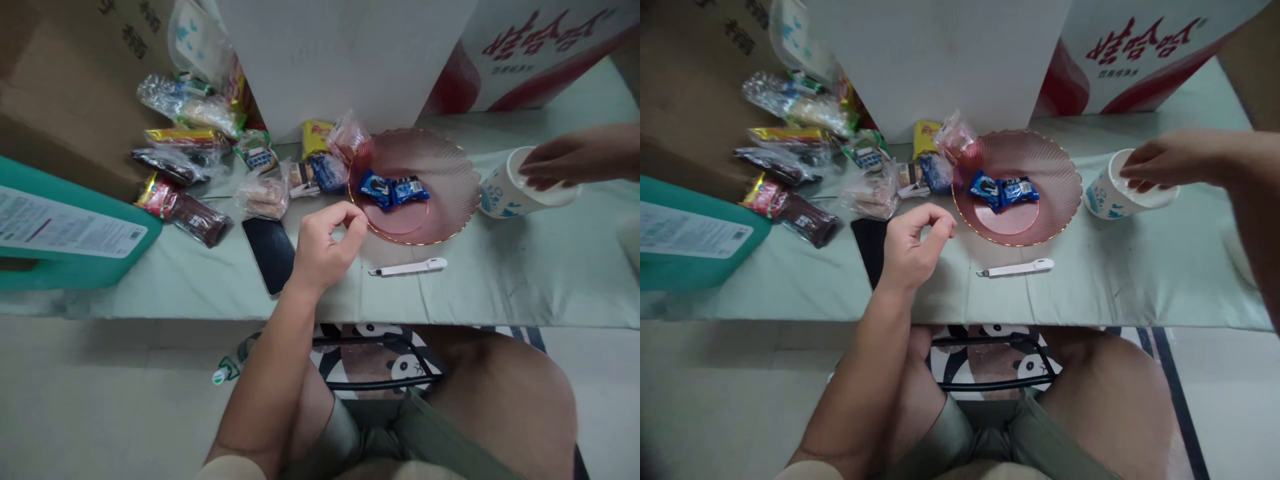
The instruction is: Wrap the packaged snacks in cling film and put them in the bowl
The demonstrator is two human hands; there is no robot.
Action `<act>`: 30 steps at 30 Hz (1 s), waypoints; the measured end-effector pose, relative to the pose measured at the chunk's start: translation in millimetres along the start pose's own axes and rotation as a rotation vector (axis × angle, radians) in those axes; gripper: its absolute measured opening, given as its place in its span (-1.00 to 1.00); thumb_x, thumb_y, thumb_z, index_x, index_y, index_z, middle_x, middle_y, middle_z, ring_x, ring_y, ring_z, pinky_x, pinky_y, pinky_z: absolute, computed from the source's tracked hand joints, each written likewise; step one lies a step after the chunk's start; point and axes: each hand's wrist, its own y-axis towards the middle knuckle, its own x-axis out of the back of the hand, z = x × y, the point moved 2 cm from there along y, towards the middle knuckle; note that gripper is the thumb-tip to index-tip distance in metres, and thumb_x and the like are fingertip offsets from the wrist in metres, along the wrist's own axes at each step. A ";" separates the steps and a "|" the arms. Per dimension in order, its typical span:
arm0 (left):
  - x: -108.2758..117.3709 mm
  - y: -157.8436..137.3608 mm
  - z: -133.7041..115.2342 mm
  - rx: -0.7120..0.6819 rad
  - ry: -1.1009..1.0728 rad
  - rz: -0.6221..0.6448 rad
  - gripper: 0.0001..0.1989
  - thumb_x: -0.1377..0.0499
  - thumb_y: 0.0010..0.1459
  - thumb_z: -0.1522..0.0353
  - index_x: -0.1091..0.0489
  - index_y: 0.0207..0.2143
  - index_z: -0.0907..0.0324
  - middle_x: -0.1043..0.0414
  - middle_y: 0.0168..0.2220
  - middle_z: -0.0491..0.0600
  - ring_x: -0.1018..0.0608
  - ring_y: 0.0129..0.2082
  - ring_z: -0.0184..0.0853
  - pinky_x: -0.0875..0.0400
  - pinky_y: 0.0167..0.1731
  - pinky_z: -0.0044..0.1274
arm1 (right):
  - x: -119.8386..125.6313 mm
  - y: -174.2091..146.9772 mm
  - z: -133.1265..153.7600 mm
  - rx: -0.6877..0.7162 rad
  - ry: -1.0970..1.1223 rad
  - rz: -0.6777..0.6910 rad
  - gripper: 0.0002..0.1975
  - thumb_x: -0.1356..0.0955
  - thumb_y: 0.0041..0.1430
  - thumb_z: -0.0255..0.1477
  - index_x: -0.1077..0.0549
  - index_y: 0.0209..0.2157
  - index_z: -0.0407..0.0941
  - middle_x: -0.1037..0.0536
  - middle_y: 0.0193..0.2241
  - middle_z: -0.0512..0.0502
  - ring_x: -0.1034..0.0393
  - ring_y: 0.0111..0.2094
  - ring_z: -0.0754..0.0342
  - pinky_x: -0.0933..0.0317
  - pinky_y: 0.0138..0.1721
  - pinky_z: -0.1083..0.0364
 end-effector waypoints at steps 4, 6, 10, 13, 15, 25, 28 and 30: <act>11.2 -0.7 8.0 0.170 0.004 -0.142 -0.74 -0.14 0.22 0.33 -0.31 -0.55 0.14 -0.30 -0.57 -0.15 -0.35 -0.53 -0.42 -0.23 -0.47 -0.52 | 10.1 -28.8 62.5 0.225 -0.157 0.104 -0.61 -0.30 0.25 0.01 -0.52 -0.40 0.01 -0.63 -0.31 -0.09 -0.52 -0.15 -0.06 -0.17 -0.30 -0.11; 15.2 -0.4 11.8 0.248 0.042 -0.207 -0.68 -0.14 0.21 0.34 -0.20 -0.61 0.13 -0.16 -0.62 -0.18 -0.25 -0.57 -0.44 -0.15 -0.51 -0.51 | -2.5 -52.3 112.3 0.446 -0.094 0.131 -0.73 -0.36 0.23 -0.14 -0.55 -0.18 0.00 -0.65 -0.20 -0.15 -0.52 -0.17 -0.07 -0.25 -0.24 -0.08; 17.3 -0.2 15.8 0.354 0.134 -0.181 -0.65 -0.14 0.19 0.36 -0.12 -0.63 0.14 -0.11 -0.64 -0.19 -0.21 -0.56 -0.43 -0.09 -0.48 -0.48 | -54.5 -78.0 196.4 0.650 -0.159 0.090 -0.49 -0.40 0.16 -0.24 -0.44 0.14 -0.09 -0.54 0.10 -0.32 -0.40 0.12 -0.34 -0.28 0.01 -0.21; 18.9 -2.1 15.7 0.385 0.151 -0.109 -0.66 -0.14 0.17 0.36 -0.12 -0.62 0.14 -0.15 -0.63 -0.18 -0.23 -0.55 -0.43 -0.09 -0.45 -0.47 | -92.8 -71.3 221.2 0.594 -0.197 0.050 -0.55 -0.40 0.17 -0.28 -0.47 0.09 -0.12 -0.53 0.11 -0.32 -0.25 0.24 -0.44 -0.15 0.12 -0.35; 21.6 -3.6 15.9 0.386 0.136 -0.079 -0.67 -0.14 0.17 0.36 -0.12 -0.62 0.14 -0.17 -0.63 -0.18 -0.24 -0.55 -0.43 -0.10 -0.44 -0.47 | -108.0 -63.0 224.8 0.556 -0.162 0.017 -0.64 -0.32 0.27 -0.25 -0.51 0.00 -0.13 -0.54 0.07 -0.31 -0.22 0.25 -0.46 -0.05 0.13 -0.45; 33.4 -7.8 18.2 0.359 0.042 -0.123 -0.63 -0.17 0.17 0.39 -0.12 -0.64 0.12 -0.17 -0.66 -0.19 -0.24 -0.59 -0.42 -0.12 -0.47 -0.46 | -95.2 -65.7 217.6 0.341 -0.112 0.109 -0.58 -0.25 0.27 -0.34 -0.46 0.12 -0.09 -0.57 -0.05 -0.36 -0.31 0.14 -0.45 0.01 0.11 -0.45; 33.8 -7.6 18.9 0.364 0.033 -0.143 -0.64 -0.17 0.18 0.41 -0.13 -0.63 0.13 -0.18 -0.65 -0.18 -0.26 -0.58 -0.42 -0.15 -0.47 -0.46 | -84.6 -67.6 214.3 0.373 0.000 0.063 -0.62 -0.21 0.32 -0.31 -0.45 0.09 -0.06 -0.58 -0.06 -0.30 -0.26 0.18 -0.38 0.02 0.16 -0.44; 32.1 -7.1 22.5 0.360 0.022 -0.163 -0.66 -0.17 0.21 0.40 -0.16 -0.60 0.13 -0.21 -0.62 -0.17 -0.30 -0.55 -0.42 -0.19 -0.46 -0.47 | -72.7 -72.3 212.8 0.428 0.071 0.010 -0.64 -0.20 0.36 -0.30 -0.43 0.08 -0.05 -0.56 -0.03 -0.27 -0.23 0.22 -0.33 0.03 0.20 -0.41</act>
